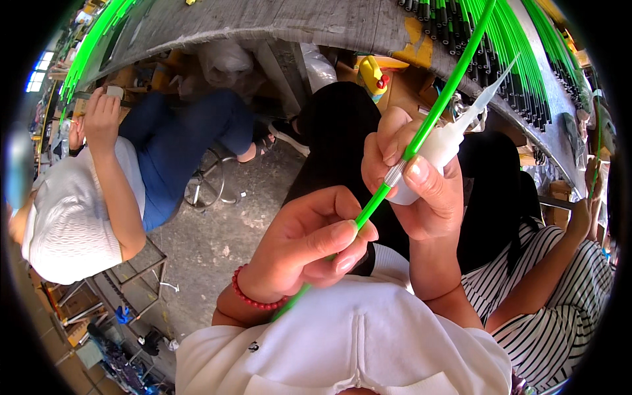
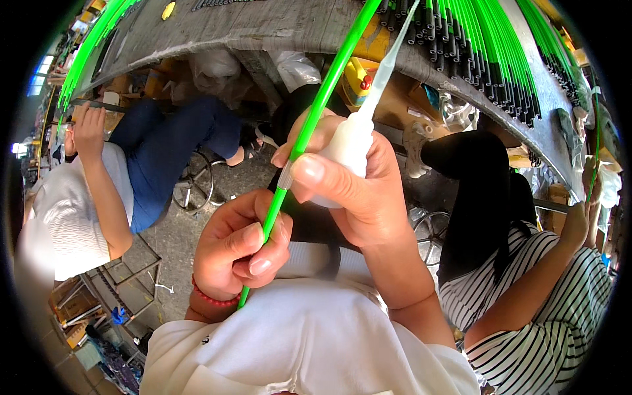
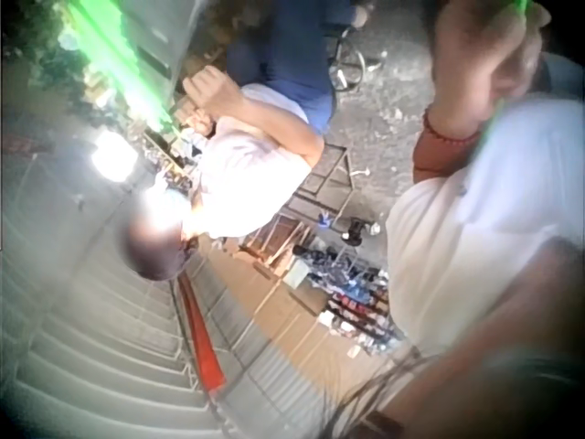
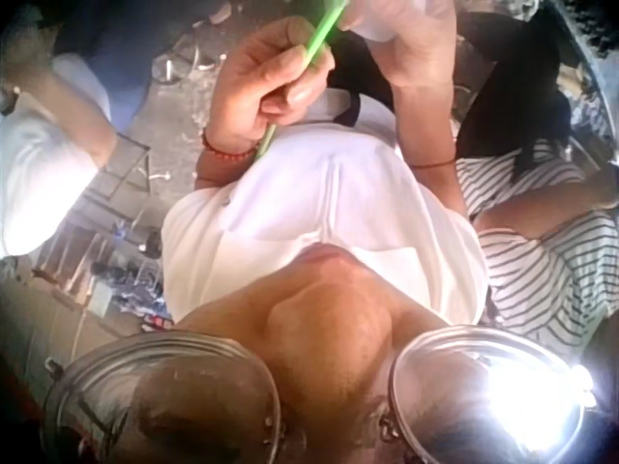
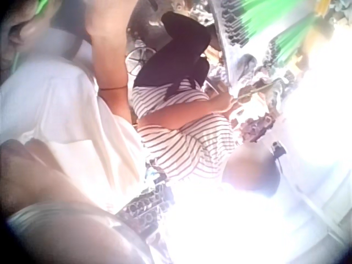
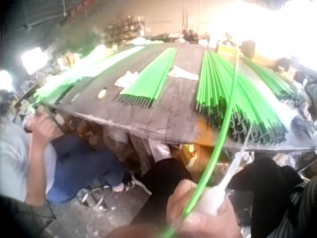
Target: The person applies a liquid substance from a small bottle to the ends of green rods, then slides white sleeves onto the ends and wipes them with a cloth.
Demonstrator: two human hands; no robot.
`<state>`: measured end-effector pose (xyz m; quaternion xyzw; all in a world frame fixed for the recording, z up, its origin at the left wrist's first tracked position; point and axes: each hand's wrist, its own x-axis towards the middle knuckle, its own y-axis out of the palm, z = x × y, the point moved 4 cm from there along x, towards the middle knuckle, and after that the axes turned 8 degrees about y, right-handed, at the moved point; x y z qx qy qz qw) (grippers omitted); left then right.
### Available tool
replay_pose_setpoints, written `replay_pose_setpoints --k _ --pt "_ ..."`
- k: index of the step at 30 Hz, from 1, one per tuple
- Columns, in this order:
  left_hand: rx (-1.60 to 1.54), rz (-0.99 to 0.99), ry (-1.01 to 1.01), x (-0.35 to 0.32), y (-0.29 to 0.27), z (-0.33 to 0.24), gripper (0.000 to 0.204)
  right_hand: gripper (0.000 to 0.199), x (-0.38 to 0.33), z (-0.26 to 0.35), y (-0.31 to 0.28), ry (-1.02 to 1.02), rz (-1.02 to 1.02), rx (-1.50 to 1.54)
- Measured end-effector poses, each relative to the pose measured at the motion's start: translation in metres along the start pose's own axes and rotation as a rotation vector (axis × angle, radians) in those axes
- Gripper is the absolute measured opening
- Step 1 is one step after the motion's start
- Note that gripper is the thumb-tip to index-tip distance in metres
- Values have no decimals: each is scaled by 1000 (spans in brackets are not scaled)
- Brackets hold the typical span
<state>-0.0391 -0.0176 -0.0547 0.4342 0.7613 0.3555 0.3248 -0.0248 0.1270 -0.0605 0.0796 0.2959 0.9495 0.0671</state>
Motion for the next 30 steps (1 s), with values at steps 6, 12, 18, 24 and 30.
replay_pose_setpoints --k 6,12,18,24,30 --pt "-88 47 -27 -3 -1 2 23 19 0 10 5 42 -25 6" --pt "125 -36 68 -4 -1 -3 21 18 -6 2 7 87 -112 34" --pt "-195 87 -80 -1 -3 6 21 20 -1 7 7 49 -5 -63" --pt "-17 2 21 -2 -2 3 19 31 0 3 10 -24 -45 -173" --pt "275 -135 190 -5 -4 -2 18 22 -5 1 17 179 -158 -124"
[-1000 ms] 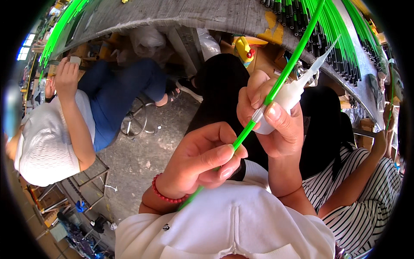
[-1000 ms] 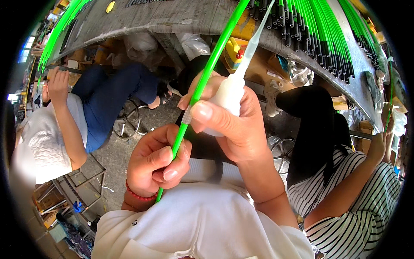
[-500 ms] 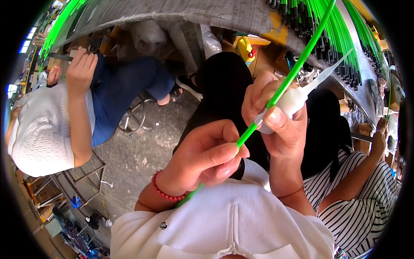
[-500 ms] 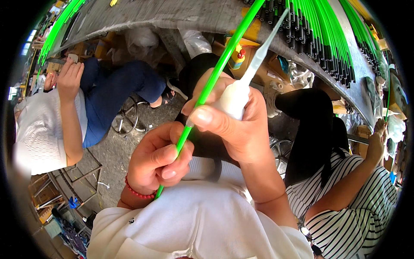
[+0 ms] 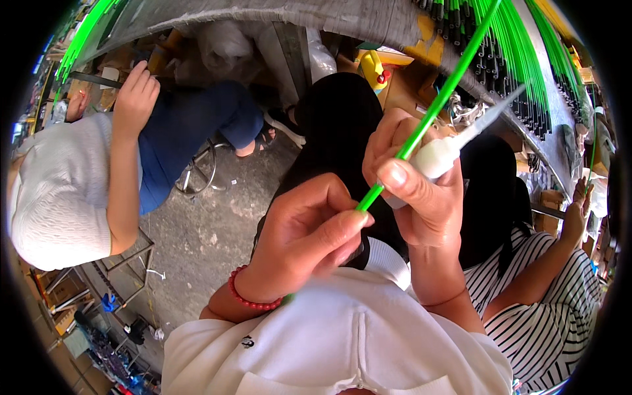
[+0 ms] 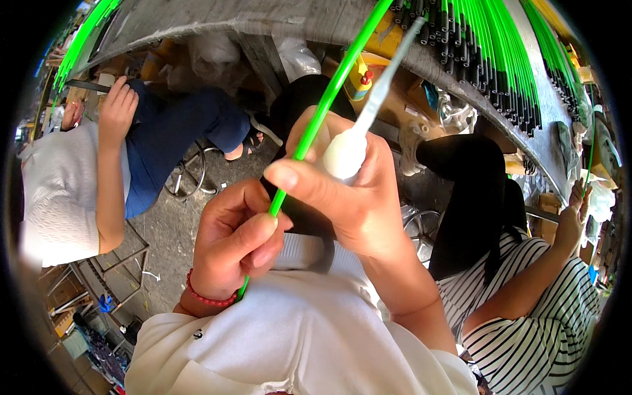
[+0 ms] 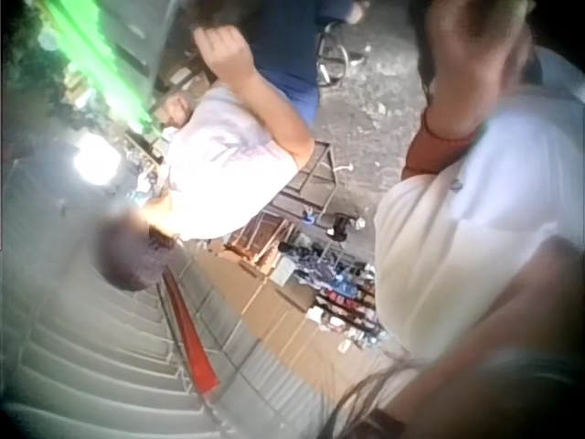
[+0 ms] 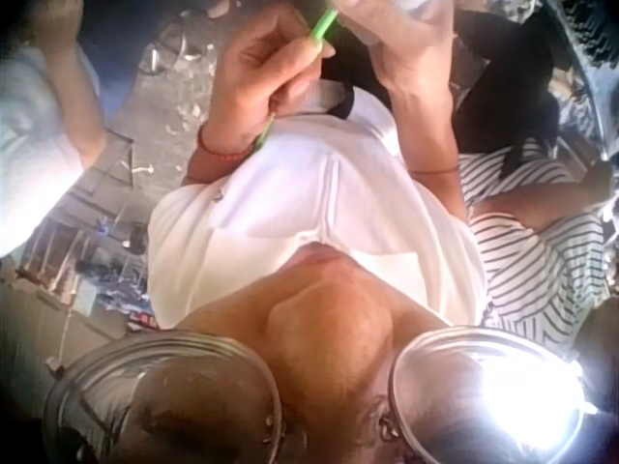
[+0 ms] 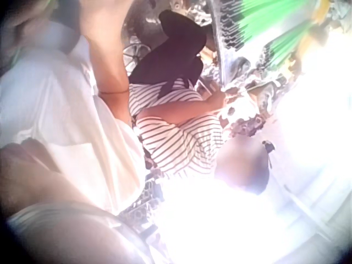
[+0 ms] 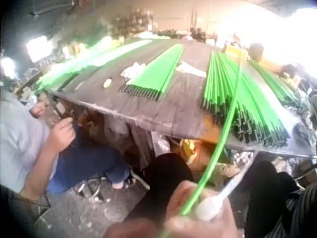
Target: The person applies a liquid substance from a small bottle to the ends of green rods, then slides white sleeves onto the ends and wipes them with a cloth.
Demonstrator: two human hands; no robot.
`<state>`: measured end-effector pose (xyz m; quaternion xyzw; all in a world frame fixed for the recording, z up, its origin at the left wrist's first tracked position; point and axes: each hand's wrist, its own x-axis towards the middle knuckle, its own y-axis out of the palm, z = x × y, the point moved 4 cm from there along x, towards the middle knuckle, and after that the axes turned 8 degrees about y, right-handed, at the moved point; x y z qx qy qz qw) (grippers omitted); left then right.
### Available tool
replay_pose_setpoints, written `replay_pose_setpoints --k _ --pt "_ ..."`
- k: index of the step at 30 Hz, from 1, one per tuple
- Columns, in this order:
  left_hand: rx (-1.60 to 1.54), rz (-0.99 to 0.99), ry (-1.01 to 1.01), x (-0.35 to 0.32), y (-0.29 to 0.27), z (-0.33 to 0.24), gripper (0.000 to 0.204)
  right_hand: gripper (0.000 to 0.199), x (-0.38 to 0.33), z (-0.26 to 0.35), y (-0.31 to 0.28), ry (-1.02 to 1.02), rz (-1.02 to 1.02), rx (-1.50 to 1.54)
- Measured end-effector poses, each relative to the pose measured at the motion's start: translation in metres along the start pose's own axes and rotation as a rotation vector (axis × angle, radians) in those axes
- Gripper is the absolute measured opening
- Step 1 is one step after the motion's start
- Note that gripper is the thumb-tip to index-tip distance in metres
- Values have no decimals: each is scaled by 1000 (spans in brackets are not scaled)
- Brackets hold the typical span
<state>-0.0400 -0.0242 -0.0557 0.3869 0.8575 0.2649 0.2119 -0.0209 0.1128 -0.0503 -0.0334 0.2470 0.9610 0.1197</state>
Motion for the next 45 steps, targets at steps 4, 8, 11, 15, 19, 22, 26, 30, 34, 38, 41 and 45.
replay_pose_setpoints --k 4,8,11,15,19,22,26,30,34,38,41,45 --pt "-30 -29 -67 7 -7 4 19 21 2 -7 -10 88 -144 -65" --pt "-392 174 -189 9 -2 7 23 22 5 -3 -7 -21 62 101" --pt "-529 252 -272 6 -3 14 23 23 9 -1 -5 -127 178 99" --pt "-650 309 -253 3 0 16 24 23 9 0 -1 -133 245 32" --pt "-463 238 -225 1 -1 12 22 22 7 1 -4 -98 196 -20" --pt "-281 154 -184 -4 0 4 21 21 3 2 -1 -43 187 -23" --pt "-114 68 -60 -2 -5 3 22 23 -1 -5 0 30 83 31" --pt "-135 59 -90 8 -11 11 21 22 3 -10 -14 105 -32 -116" --pt "-212 104 -92 11 -9 4 19 30 9 0 -12 32 -12 -95" --pt "-296 92 -84 9 -17 -1 16 49 12 10 -20 -173 -17 -17" --pt "-328 107 -67 7 -25 -6 16 44 16 21 -27 -280 -206 -184" --pt "-289 120 -18 3 -29 -14 19 28 44 41 -21 -484 -193 -315"
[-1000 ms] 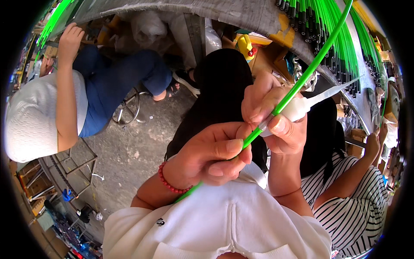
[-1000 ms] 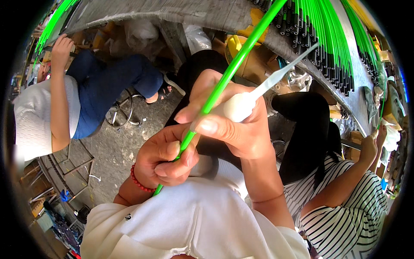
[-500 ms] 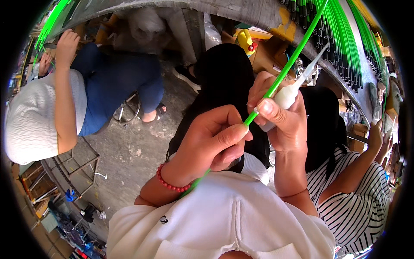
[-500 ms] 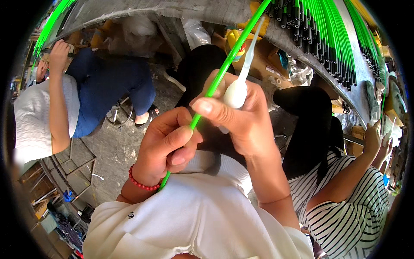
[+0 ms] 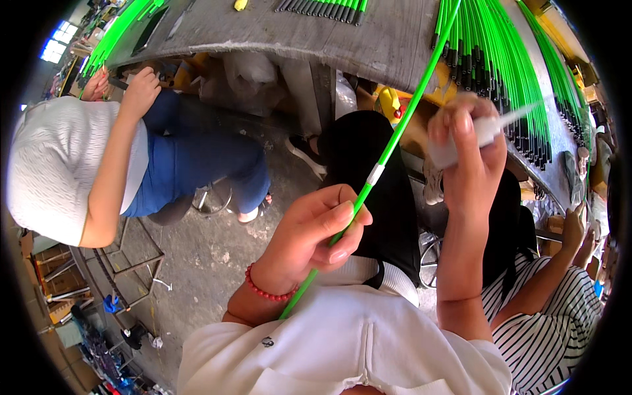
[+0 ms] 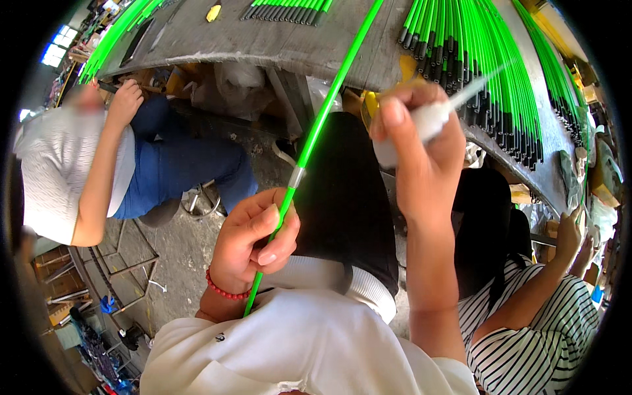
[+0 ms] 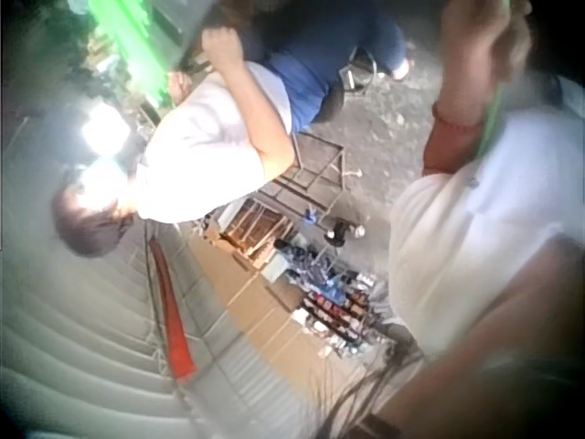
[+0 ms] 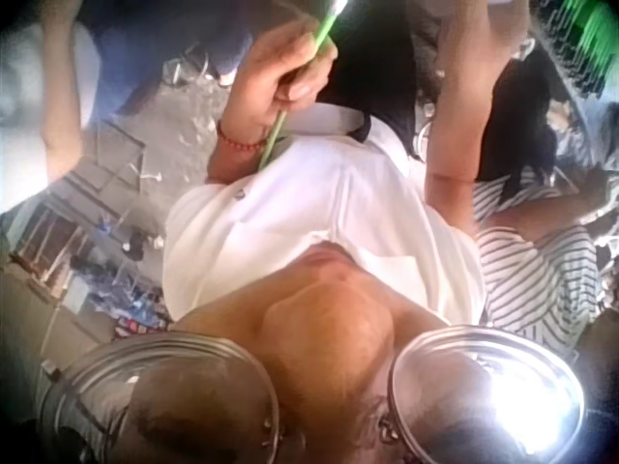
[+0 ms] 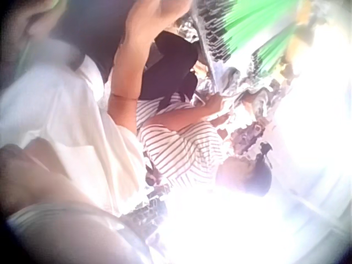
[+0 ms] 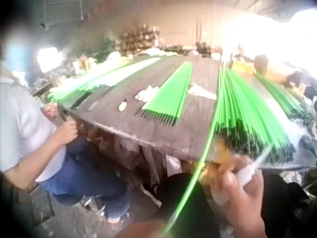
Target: The person applies a liquid substance from a small bottle to the ends of green rods, then slides white sleeves onto the ends and wipes them with a cloth.
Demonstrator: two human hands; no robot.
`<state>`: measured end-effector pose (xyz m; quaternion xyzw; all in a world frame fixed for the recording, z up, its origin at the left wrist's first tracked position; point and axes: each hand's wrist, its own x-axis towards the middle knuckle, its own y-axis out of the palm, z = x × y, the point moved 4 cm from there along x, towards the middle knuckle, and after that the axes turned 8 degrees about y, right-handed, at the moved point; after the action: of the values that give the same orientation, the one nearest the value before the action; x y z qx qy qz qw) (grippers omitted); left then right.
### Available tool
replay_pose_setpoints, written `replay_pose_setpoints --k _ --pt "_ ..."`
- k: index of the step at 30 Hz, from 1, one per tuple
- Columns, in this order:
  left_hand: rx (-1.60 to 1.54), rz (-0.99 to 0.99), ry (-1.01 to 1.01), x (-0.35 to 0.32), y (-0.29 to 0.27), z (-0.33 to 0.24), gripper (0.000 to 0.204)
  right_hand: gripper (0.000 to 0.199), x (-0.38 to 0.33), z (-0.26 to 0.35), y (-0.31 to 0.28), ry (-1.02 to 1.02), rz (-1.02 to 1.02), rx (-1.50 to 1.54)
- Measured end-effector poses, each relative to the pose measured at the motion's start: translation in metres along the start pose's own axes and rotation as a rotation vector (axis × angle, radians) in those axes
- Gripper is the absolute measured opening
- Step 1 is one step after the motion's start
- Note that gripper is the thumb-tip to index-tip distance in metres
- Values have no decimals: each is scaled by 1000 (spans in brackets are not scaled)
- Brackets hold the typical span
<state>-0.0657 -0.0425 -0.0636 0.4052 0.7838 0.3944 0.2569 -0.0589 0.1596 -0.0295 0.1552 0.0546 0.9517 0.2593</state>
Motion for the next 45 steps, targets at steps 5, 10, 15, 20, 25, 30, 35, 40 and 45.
replay_pose_setpoints --k 5,10,15,20,25,30,35,40,45 --pt "-10 -38 29 -9 5 -10 15 26 58 1 13 -66 -144 -249" --pt "-35 -35 135 -18 -11 -20 18 25 118 -15 26 -137 -182 -343" --pt "-24 -114 154 -24 -21 -34 11 20 152 -48 24 -178 -221 -527" --pt "-49 -141 174 -25 -29 -44 8 20 154 -57 20 -68 -267 -634" --pt "-85 -155 199 -25 -37 -51 5 47 115 -10 47 -631 -501 -860" --pt "-77 -176 219 -17 -38 -62 6 32 92 18 102 -966 -66 -849" --pt "-81 -152 277 -9 -33 -75 7 22 167 -39 162 -580 -32 -1176" --pt "-116 -213 316 -10 -27 -78 9 28 251 -94 220 -437 95 -1402" --pt "-100 -168 251 11 -12 -77 10 26 319 -172 215 -478 13 -1541"
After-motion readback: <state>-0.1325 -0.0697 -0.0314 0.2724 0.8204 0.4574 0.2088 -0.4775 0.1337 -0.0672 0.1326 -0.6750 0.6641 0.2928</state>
